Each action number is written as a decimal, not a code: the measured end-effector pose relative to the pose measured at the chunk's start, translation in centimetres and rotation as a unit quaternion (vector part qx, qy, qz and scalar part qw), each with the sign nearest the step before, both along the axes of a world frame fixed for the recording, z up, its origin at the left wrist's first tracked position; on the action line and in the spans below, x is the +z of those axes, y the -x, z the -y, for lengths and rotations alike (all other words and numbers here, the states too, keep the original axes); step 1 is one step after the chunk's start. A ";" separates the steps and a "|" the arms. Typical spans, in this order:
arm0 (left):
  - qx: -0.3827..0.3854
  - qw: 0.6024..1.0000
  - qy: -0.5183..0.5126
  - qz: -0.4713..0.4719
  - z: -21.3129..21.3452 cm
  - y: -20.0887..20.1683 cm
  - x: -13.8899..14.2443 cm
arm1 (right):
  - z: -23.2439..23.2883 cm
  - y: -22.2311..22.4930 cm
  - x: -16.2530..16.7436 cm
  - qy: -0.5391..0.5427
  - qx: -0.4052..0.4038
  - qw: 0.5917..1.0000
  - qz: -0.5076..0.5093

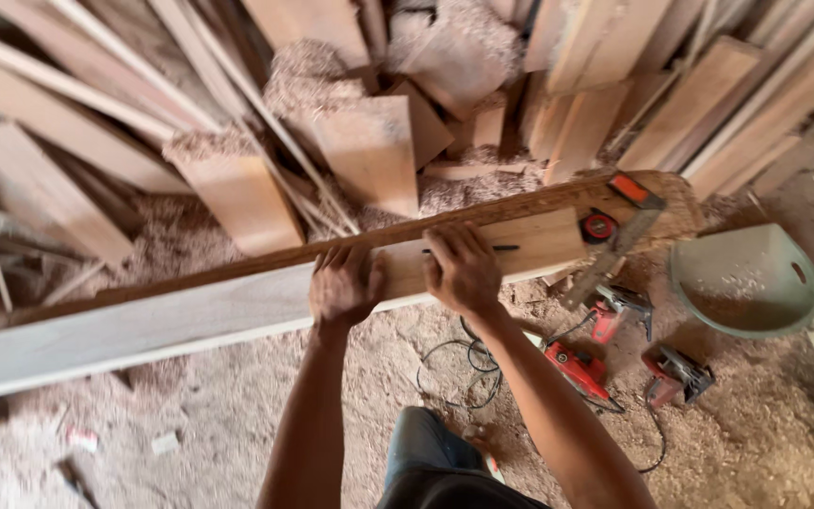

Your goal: The person measures a long wooden plank using a metal ruler and a square, marking measurements with a pencil. They repeatedly reposition the tools along the plank to mark multiple points for cutting.

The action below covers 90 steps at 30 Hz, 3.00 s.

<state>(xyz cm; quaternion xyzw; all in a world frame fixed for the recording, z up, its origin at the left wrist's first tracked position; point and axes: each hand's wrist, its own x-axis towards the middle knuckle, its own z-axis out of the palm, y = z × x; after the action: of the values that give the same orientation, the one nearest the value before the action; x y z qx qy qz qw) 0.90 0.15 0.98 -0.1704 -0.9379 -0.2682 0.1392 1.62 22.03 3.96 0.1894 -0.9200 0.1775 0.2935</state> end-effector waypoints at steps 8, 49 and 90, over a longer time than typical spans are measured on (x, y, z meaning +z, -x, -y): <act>-0.014 1.000 -0.015 -0.003 -1.4 -0.4 1.0 | -3.9 -9.8 -0.1 0.103 -0.039 0.985 0.130; -0.417 0.830 -0.240 0.280 -19.5 4.5 6.1 | -27.9 -7.1 6.6 -0.031 -0.013 0.996 0.077; -0.369 0.929 -0.018 0.030 -24.6 4.9 3.1 | -21.2 -6.1 -3.3 0.663 -0.161 0.591 0.432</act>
<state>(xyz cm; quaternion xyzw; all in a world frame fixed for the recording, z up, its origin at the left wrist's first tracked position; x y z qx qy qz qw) -3.95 24.71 4.06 -0.4940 -0.8075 -0.3221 0.0055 7.69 43.19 0.66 -0.3070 -0.5828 0.7491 -0.0697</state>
